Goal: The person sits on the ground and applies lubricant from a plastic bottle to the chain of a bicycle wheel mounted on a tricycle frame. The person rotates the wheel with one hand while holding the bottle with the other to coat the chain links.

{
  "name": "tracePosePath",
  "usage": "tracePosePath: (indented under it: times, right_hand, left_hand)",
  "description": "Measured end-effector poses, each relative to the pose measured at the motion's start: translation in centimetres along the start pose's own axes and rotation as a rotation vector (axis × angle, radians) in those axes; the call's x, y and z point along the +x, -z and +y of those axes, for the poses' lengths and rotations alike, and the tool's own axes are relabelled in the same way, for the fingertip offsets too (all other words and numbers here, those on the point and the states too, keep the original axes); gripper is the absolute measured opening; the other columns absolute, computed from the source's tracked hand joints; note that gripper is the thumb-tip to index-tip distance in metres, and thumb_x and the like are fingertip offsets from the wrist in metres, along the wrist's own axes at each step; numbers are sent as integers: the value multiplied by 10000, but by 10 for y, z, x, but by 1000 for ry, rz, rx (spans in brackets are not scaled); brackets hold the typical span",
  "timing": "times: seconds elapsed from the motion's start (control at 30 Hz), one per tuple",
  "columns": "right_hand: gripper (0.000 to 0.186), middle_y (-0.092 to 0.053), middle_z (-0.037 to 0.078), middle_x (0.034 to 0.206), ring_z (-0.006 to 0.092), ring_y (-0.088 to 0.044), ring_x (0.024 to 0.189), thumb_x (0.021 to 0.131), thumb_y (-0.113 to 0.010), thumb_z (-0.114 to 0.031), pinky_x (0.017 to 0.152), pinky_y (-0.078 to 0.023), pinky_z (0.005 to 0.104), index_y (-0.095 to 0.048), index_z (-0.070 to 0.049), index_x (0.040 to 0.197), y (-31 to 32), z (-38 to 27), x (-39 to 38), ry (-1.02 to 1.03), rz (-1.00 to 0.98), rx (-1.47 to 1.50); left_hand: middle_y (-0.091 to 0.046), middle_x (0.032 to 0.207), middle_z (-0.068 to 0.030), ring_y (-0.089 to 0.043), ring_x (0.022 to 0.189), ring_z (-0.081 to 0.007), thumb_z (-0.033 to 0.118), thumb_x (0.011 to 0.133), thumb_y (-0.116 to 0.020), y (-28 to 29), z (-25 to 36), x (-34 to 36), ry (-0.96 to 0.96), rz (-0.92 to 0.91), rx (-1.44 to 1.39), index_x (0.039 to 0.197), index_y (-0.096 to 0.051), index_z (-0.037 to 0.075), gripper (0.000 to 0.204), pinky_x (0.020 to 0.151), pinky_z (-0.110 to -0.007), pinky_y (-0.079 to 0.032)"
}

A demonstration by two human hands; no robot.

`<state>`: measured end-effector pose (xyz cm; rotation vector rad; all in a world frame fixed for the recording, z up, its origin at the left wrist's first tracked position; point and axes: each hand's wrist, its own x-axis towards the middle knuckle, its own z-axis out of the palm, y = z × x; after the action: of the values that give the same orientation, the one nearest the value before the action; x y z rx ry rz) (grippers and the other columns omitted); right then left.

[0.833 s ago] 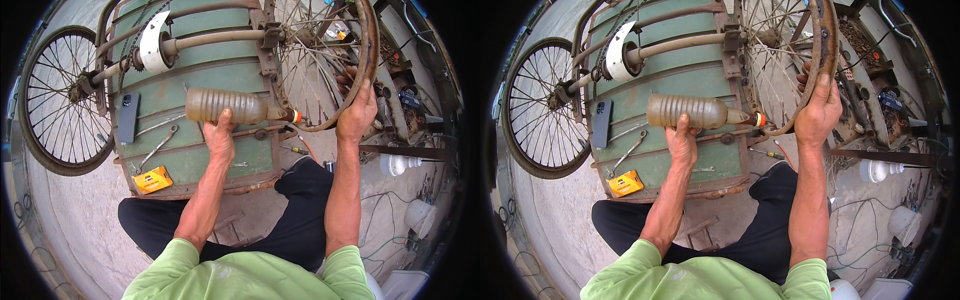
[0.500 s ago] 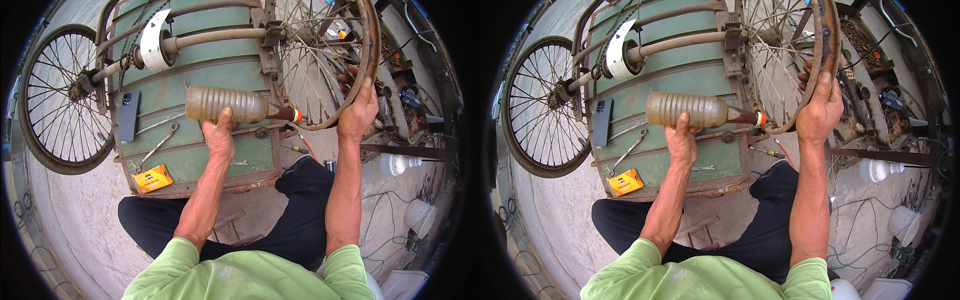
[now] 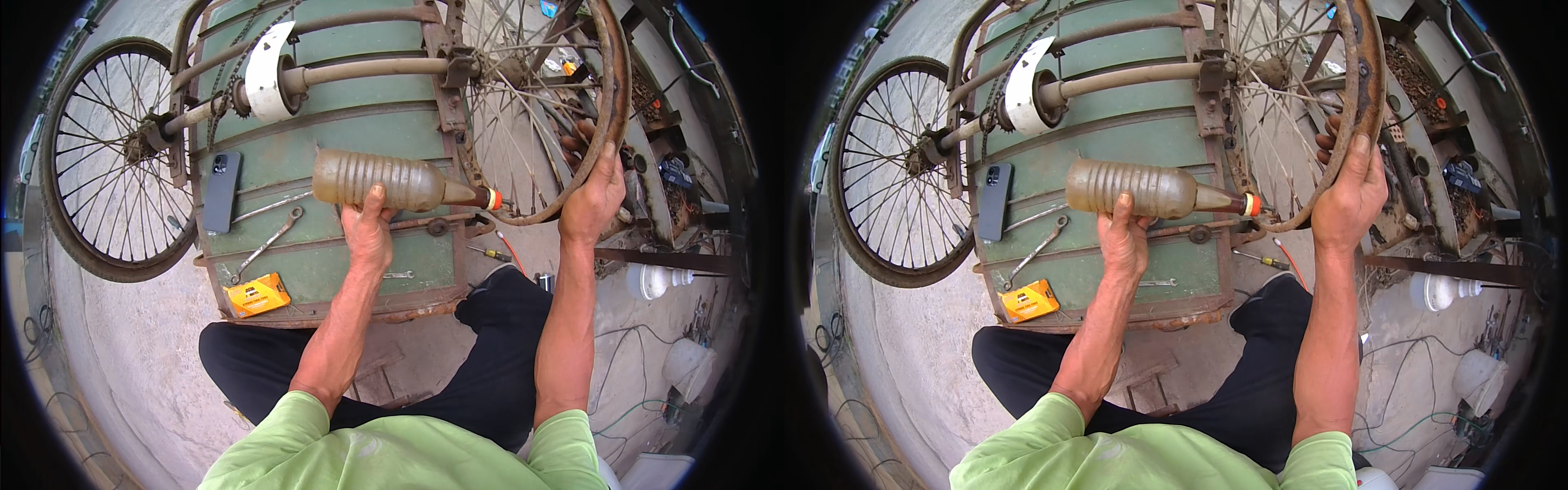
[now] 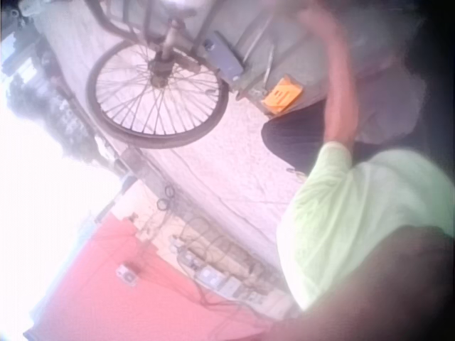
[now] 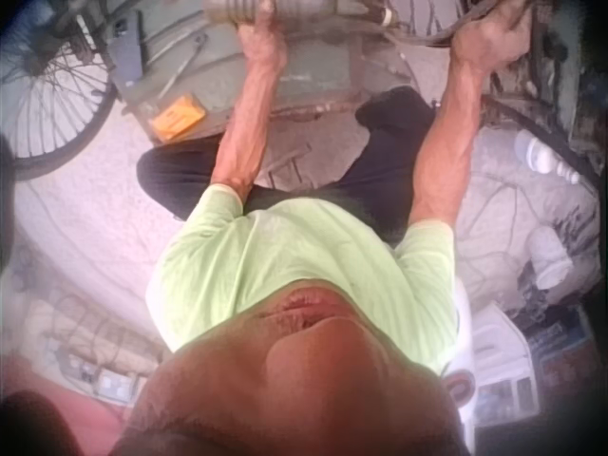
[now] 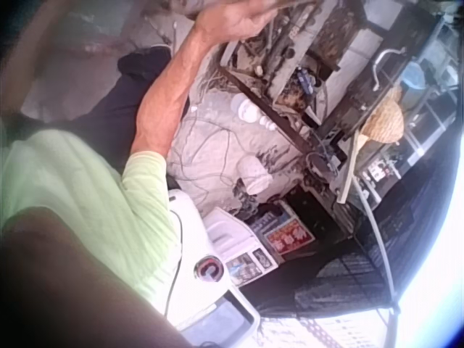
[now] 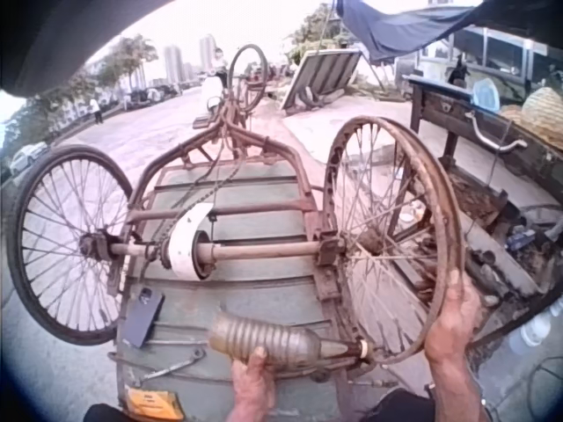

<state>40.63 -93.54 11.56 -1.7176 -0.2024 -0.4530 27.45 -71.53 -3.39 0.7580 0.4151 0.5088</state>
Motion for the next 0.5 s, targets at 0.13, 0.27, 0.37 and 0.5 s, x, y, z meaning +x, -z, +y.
tracePosePath:
  times: [0.13,0.27,0.37,0.5]
  right_hand:
    - [508,-716,111,1208,180,-681,1006,1151,-405,-364,874,-528,327,-655,44,1321,3,3,-1,-20,26,30]
    - [505,-712,107,1222,170,-666,1032,1148,-412,-368,885,-513,323,-639,35,1350,10,13,-1,-23,-15,53]
    - [508,-707,99,1245,164,-660,1025,1145,-426,-385,884,-503,316,-614,26,1378,11,17,-5,-30,-13,71]
    - [518,-714,98,1241,163,-667,1025,1144,-428,-393,879,-513,318,-615,28,1381,14,21,0,-14,-22,76]
  left_hand:
    - [-593,1256,-56,-618,1182,-199,352,901,-855,-6,-1,-2,-7,61,38,1388,-470,70,682,972,-423,-569]
    - [-597,1282,-55,-624,1172,-206,343,922,-835,14,-9,2,22,46,31,1395,-465,72,658,992,-434,-567]
    - [-604,1283,-53,-633,1168,-213,354,929,-828,12,-5,-6,51,70,-47,1392,-471,75,648,998,-444,-568]
    - [-616,1285,-63,-641,1192,-236,379,931,-824,14,-6,-9,48,87,-64,1393,-474,82,652,1004,-482,-573]
